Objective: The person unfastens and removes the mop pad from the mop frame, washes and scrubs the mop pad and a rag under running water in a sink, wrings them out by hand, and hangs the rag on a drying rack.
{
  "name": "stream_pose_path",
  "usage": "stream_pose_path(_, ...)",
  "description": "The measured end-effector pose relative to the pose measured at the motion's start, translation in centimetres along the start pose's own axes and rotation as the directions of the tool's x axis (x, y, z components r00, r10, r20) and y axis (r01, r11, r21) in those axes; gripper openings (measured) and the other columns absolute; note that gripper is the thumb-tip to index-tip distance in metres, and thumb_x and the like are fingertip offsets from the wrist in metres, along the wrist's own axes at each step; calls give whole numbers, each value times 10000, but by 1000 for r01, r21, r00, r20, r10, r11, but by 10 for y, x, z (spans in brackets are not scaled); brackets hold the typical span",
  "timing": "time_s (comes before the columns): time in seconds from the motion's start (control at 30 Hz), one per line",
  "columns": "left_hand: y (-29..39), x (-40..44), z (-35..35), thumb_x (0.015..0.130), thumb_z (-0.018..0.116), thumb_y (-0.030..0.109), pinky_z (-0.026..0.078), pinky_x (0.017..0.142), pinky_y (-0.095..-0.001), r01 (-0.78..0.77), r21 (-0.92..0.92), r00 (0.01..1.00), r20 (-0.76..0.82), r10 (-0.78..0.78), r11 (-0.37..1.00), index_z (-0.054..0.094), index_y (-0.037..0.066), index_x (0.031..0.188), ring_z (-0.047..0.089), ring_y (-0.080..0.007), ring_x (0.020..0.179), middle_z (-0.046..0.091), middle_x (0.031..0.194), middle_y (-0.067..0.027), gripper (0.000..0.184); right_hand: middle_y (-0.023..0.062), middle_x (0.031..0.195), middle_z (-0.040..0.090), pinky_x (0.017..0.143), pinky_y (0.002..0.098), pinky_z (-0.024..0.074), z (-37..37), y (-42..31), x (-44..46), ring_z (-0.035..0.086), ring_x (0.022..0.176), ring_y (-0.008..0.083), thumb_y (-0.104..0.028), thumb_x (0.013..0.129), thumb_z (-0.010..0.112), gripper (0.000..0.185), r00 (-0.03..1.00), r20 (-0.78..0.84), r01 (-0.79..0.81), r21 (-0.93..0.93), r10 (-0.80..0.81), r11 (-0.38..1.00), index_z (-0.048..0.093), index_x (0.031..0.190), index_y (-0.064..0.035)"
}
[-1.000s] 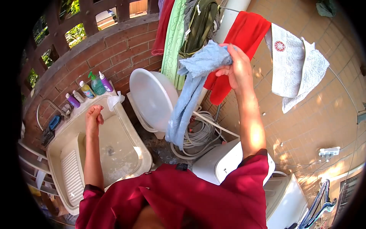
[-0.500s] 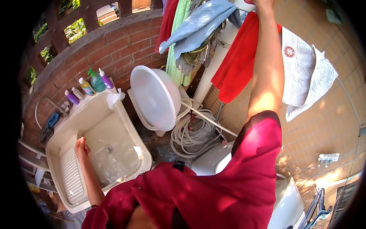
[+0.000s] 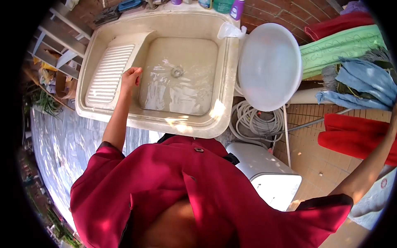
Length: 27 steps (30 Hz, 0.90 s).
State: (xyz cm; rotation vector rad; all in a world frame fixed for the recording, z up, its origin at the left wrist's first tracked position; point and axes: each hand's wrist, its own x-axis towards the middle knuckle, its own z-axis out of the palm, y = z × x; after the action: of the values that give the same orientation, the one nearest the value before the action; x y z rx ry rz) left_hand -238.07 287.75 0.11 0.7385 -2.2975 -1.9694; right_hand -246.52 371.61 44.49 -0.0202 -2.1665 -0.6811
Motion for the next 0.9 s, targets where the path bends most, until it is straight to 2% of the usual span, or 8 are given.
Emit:
stream_pose_path(0.2,-105,80,-9,771,624,288,503,670,-384,-82,860,996,85,18,503,633,87,914,625,-240,755,638,824,-145,247,181,836,605,767,454,454,-118,-67,-55,592,788,304,-409,863,571,393,919,-345,-103,255,190,961,611,891,-18)
stream_pose_path(0.33,-136,83,81,779,577,223,443,868,-493,63,928,986,-2,-165,366,343,166,1312,370,-425,1212,300,1375,-181,585,130,901,649,786,328,472,-168,-95,-85,617,824,205,-333,862,600,328,978,-178,-76,172,106,982,652,949,-21)
stream_pose_path(0.47,-126,19,164,763,609,213,337,977,-547,-653,641,675,734,-73,403,340,209,1343,306,-376,1281,333,1365,-176,640,89,967,678,802,230,484,-189,-113,-97,634,860,126,-278,866,615,298,998,-38,-48,96,52,994,677,1010,-24)
stream_pose_path(0.63,-148,66,78,758,608,135,371,940,-549,-625,781,776,621,108,0,447,190,1267,394,-328,1226,391,1312,-156,537,44,1078,649,849,238,476,-212,-223,-100,615,948,142,-281,882,588,300,993,6,-113,304,117,946,652,1084,-69)
stream_pose_path(0.7,-127,68,68,756,598,117,409,915,-505,-569,818,810,575,-120,83,467,174,1237,450,-316,1175,425,1284,-145,502,41,1120,627,880,257,475,-216,-281,-96,590,1001,164,-227,905,552,267,978,9,-198,325,207,925,636,1086,-50)
stream_pose_path(0.73,-118,71,65,755,593,108,428,902,-483,-527,842,810,539,-230,117,478,166,1222,478,-309,1149,443,1270,-140,484,62,1131,611,904,264,471,-212,-270,-90,575,1024,176,-173,922,515,242,995,43,77,287,-94,955,624,1075,-19)
stream_pose_path(0.83,-120,63,84,707,641,188,489,779,-359,-723,501,450,864,-225,476,565,109,1137,586,-264,946,579,1106,-144,443,115,1113,589,915,304,481,-223,-346,-87,579,1010,210,-119,932,486,248,967,171,-251,557,186,792,571,1104,39)
stream_pose_path(0.9,-39,57,81,766,646,267,494,699,-327,-347,550,384,822,-420,760,575,108,1133,612,-202,845,607,1080,-87,407,154,1128,562,896,332,503,-243,-381,-80,585,983,237,-87,925,494,246,963,187,-270,602,196,751,549,1096,81)
